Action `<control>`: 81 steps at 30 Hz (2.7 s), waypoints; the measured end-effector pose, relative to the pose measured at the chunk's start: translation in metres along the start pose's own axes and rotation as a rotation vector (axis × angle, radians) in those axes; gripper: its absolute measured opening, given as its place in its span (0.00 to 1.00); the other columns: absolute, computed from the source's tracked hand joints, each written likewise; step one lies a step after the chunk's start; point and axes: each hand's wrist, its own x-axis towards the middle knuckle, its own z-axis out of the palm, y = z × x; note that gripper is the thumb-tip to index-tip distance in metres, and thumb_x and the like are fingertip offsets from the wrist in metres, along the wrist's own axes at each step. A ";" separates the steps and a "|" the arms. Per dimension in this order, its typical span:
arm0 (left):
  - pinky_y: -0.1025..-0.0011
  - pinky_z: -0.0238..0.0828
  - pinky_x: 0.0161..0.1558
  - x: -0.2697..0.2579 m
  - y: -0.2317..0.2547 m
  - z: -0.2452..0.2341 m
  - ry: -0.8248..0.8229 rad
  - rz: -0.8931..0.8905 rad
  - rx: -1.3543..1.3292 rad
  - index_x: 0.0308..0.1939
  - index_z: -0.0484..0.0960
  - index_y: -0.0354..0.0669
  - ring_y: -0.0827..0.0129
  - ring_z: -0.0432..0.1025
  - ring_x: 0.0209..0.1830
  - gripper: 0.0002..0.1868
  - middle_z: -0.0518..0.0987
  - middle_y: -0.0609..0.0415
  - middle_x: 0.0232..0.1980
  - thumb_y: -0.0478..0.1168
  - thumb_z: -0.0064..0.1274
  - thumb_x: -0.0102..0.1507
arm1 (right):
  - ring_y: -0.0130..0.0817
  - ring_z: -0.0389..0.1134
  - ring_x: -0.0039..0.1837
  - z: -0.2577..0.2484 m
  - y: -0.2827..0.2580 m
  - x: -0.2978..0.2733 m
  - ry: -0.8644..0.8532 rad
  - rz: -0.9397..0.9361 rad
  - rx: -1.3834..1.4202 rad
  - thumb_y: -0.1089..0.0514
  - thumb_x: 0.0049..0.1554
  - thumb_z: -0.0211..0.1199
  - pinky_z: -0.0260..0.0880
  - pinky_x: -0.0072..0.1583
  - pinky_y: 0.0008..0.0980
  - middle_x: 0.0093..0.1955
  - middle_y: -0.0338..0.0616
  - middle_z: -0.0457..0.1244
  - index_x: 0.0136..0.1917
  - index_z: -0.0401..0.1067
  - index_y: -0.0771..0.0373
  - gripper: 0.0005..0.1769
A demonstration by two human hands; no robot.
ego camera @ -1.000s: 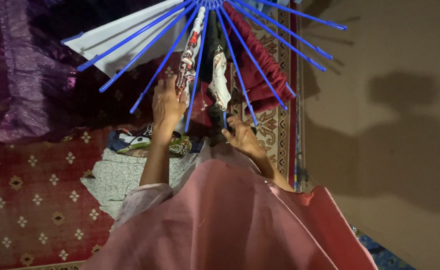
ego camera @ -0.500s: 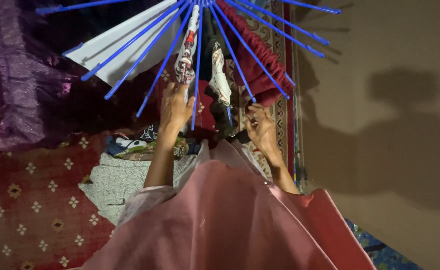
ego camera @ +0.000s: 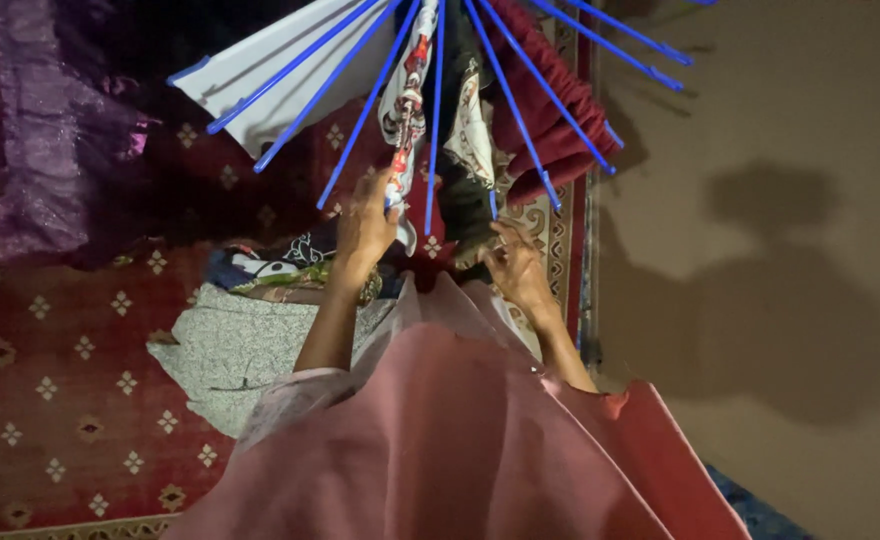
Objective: Hanging various clothes on a circular drying rack.
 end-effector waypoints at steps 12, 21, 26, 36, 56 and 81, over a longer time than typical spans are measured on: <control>0.48 0.70 0.57 -0.039 0.011 -0.009 -0.019 -0.100 -0.036 0.70 0.68 0.45 0.38 0.71 0.59 0.38 0.76 0.39 0.62 0.39 0.67 0.57 | 0.46 0.75 0.51 0.009 0.013 -0.030 -0.083 0.046 -0.081 0.58 0.58 0.65 0.75 0.62 0.49 0.79 0.65 0.49 0.72 0.60 0.68 0.32; 0.48 0.72 0.52 -0.109 0.016 0.016 -0.025 -0.169 -0.040 0.70 0.67 0.43 0.37 0.74 0.52 0.35 0.78 0.35 0.58 0.40 0.63 0.61 | 0.52 0.66 0.69 0.011 0.029 -0.070 -0.094 -0.295 -0.180 0.57 0.63 0.67 0.79 0.59 0.43 0.74 0.53 0.57 0.71 0.66 0.63 0.25; 0.51 0.74 0.48 -0.165 0.029 0.026 -0.035 -0.180 -0.087 0.64 0.72 0.41 0.39 0.75 0.50 0.29 0.78 0.35 0.58 0.38 0.62 0.59 | 0.47 0.72 0.58 0.007 0.016 -0.112 -0.344 0.003 -0.063 0.60 0.62 0.61 0.80 0.47 0.36 0.76 0.59 0.56 0.69 0.64 0.64 0.23; 0.55 0.74 0.54 -0.284 -0.057 0.024 -0.043 -0.515 0.093 0.57 0.80 0.41 0.46 0.76 0.54 0.21 0.79 0.38 0.55 0.43 0.60 0.62 | 0.45 0.73 0.59 0.013 0.006 -0.174 -0.476 0.144 -0.025 0.61 0.60 0.58 0.80 0.45 0.34 0.74 0.57 0.56 0.70 0.65 0.64 0.25; 0.51 0.64 0.57 -0.279 -0.093 0.119 -0.103 -0.217 0.515 0.47 0.85 0.41 0.50 0.69 0.58 0.12 0.76 0.45 0.55 0.37 0.53 0.61 | 0.41 0.74 0.61 0.015 0.045 -0.207 -0.468 -0.028 0.045 0.56 0.64 0.60 0.78 0.55 0.33 0.74 0.53 0.61 0.48 0.68 0.61 0.07; 0.66 0.77 0.37 -0.329 -0.071 -0.172 0.619 -0.120 -1.239 0.53 0.78 0.40 0.66 0.75 0.41 0.17 0.78 0.53 0.43 0.44 0.64 0.65 | 0.47 0.73 0.58 0.024 0.040 -0.200 -0.533 -0.042 -0.004 0.61 0.60 0.58 0.81 0.54 0.36 0.68 0.61 0.63 0.68 0.68 0.68 0.24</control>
